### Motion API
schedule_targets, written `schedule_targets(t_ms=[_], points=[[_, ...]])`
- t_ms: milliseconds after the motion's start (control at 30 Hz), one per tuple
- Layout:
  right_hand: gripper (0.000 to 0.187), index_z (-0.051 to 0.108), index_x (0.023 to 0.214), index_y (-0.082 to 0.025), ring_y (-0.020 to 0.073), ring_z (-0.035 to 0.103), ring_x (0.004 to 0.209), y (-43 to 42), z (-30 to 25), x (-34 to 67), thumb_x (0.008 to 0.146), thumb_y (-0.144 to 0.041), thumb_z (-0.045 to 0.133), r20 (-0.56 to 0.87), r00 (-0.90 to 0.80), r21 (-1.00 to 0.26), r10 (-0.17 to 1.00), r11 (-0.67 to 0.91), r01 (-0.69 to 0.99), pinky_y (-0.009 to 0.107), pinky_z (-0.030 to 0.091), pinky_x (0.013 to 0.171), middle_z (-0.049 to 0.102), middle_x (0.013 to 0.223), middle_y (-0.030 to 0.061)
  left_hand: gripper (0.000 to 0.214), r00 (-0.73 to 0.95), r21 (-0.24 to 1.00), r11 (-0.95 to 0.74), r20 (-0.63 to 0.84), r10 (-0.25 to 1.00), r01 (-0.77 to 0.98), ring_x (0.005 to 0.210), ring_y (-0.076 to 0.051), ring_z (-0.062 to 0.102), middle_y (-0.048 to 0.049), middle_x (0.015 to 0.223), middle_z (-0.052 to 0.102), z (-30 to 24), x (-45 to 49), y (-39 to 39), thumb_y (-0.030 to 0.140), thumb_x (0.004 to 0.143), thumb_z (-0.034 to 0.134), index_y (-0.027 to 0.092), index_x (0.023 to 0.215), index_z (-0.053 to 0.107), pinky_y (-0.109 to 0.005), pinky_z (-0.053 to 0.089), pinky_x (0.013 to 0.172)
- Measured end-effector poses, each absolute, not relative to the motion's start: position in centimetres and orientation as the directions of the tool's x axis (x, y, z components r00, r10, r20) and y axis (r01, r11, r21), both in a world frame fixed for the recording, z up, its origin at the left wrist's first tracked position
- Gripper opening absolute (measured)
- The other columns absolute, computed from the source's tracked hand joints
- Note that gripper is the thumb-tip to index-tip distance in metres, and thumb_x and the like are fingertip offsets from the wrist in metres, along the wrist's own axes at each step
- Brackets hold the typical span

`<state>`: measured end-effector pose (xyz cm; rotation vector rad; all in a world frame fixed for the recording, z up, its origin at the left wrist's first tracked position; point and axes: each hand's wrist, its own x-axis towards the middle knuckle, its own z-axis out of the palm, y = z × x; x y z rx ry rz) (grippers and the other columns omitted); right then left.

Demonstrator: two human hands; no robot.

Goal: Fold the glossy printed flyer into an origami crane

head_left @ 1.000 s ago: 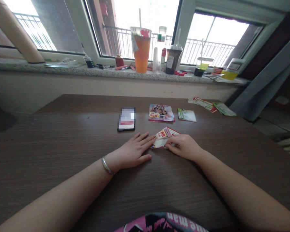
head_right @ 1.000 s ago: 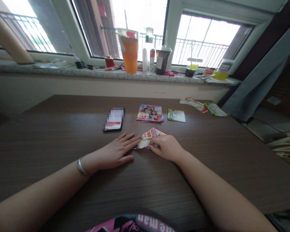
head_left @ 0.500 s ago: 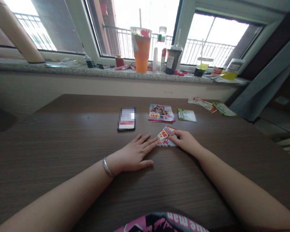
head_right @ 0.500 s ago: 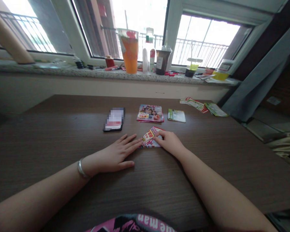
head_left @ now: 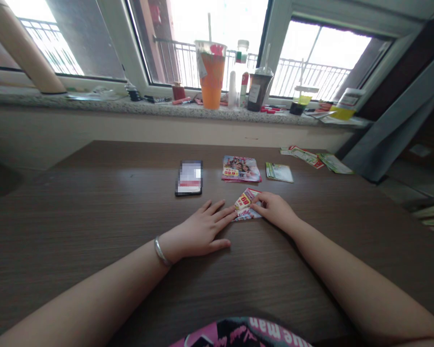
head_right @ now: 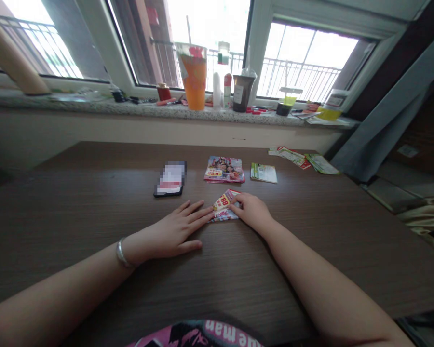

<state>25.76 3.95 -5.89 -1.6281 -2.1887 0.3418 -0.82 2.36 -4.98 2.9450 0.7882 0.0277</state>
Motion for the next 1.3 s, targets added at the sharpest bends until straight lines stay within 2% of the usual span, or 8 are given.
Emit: schedule_targets(t_ms=[433, 800, 1067, 1300], points=[[0.022, 0.068, 0.096, -0.022, 0.0180, 0.059, 0.075, 3.8, -5.3, 25.4, 0.088, -0.038, 0.057, 0.124, -0.183, -0.283, 0.975, 0.212, 0.936, 0.027, 0.039, 0.064, 0.068, 0.090, 0.0049, 0.072, 0.873, 0.098, -0.869, 0.010, 0.488, 0.485, 0.144, -0.035, 0.014, 0.0010, 0.158, 0.018, -5.1, -0.8, 2.4, 0.060, 0.093, 0.039, 0.030, 0.152, 0.010, -0.053, 0.014, 0.113], [0.020, 0.066, 0.095, -0.021, 0.0176, 0.059, 0.075, 4.0, -5.2, 25.3, 0.089, -0.037, 0.054, 0.097, -0.190, -0.265, 0.977, 0.209, 0.941, 0.026, 0.037, 0.064, 0.068, 0.089, 0.0045, 0.072, 0.869, 0.099, -0.866, 0.013, 0.494, 0.491, 0.144, -0.034, 0.016, -0.0007, 0.157, 0.022, -4.8, -0.8, 2.3, 0.061, 0.093, 0.038, 0.029, 0.152, 0.013, -0.050, 0.015, 0.114], [0.017, 0.064, 0.090, -0.022, 0.0191, 0.060, 0.084, 4.2, -5.4, 26.3, 0.090, -0.035, 0.053, 0.108, -0.153, -0.225, 0.982, 0.174, 0.959, 0.027, 0.038, 0.068, 0.067, 0.098, 0.0047, 0.068, 0.888, 0.124, -0.887, 0.073, 0.455, 0.444, 0.140, -0.030, 0.027, -0.0019, 0.152, 0.035, -4.9, -0.9, 2.4, 0.052, 0.091, 0.051, 0.026, 0.149, 0.026, -0.044, 0.021, 0.114], [0.016, 0.064, 0.090, -0.022, 0.0203, 0.060, 0.089, 4.1, -5.3, 26.7, 0.090, -0.034, 0.053, 0.113, -0.162, -0.184, 0.980, 0.181, 0.966, 0.028, 0.041, 0.072, 0.067, 0.099, 0.0064, 0.061, 0.896, 0.124, -0.900, 0.109, 0.430, 0.417, 0.138, -0.029, 0.033, -0.0030, 0.148, 0.042, -4.8, -0.8, 2.5, 0.046, 0.092, 0.051, 0.024, 0.146, 0.033, -0.042, 0.025, 0.112]])
